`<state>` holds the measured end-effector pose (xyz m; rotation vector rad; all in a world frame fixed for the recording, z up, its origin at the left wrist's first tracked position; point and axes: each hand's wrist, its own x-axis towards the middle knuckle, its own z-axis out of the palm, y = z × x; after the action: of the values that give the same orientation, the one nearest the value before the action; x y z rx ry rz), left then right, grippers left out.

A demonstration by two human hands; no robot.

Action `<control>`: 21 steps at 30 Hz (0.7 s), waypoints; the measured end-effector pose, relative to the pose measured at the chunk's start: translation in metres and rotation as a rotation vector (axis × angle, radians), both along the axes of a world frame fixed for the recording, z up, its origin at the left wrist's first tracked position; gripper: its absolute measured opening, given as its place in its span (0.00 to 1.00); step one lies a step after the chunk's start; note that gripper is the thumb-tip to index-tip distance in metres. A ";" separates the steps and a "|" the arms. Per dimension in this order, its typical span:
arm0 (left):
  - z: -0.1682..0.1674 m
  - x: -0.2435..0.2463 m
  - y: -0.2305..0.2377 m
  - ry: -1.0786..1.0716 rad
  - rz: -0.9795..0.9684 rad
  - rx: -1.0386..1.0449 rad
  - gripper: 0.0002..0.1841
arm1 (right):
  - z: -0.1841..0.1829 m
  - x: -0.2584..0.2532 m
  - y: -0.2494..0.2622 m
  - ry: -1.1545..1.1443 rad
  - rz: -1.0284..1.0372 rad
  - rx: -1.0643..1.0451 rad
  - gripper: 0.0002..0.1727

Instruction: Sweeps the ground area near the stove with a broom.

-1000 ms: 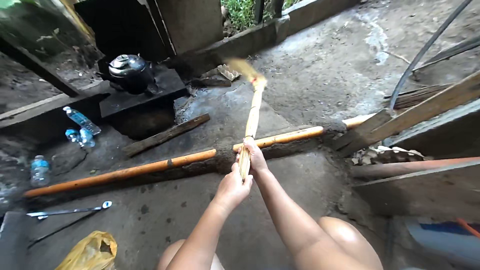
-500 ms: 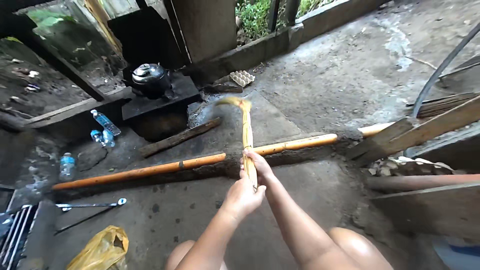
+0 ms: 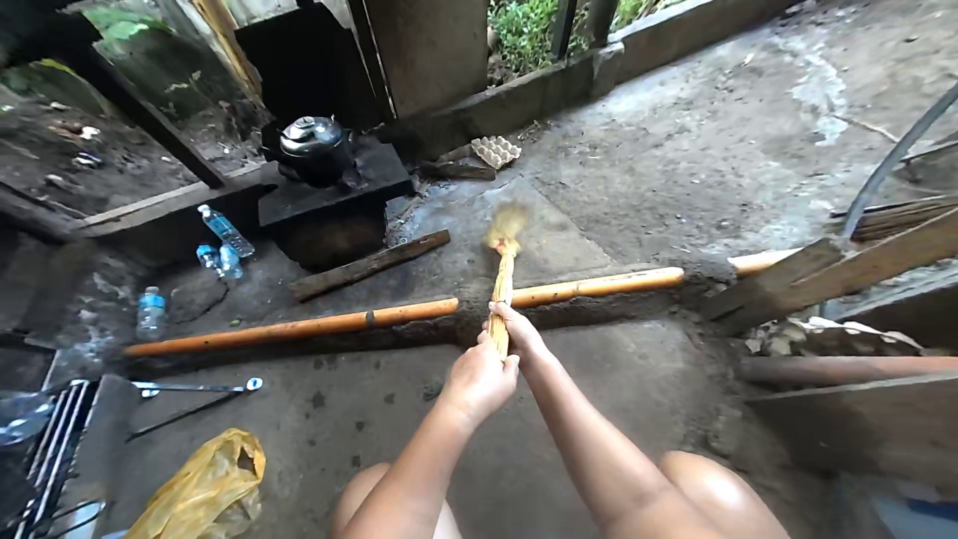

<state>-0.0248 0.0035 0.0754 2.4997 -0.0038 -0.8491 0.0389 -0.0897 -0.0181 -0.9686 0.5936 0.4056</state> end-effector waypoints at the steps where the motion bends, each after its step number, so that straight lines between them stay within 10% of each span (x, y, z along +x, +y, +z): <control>1: 0.002 -0.003 -0.003 -0.021 -0.010 -0.018 0.33 | 0.002 0.000 -0.006 -0.055 0.011 0.019 0.10; 11: -0.029 0.010 0.003 -0.111 -0.054 -0.099 0.33 | -0.004 0.009 -0.017 -0.308 -0.312 -0.070 0.12; 17: -0.005 0.005 0.009 -0.013 -0.006 0.040 0.29 | -0.006 -0.003 0.004 0.018 -0.065 -0.036 0.12; 21: 0.001 -0.006 -0.008 -0.094 -0.029 -0.043 0.36 | 0.009 0.000 -0.016 -0.169 -0.029 0.039 0.10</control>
<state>-0.0310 -0.0047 0.0761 2.5020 -0.0894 -0.7345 0.0393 -0.1054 -0.0091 -0.9452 0.4443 0.3048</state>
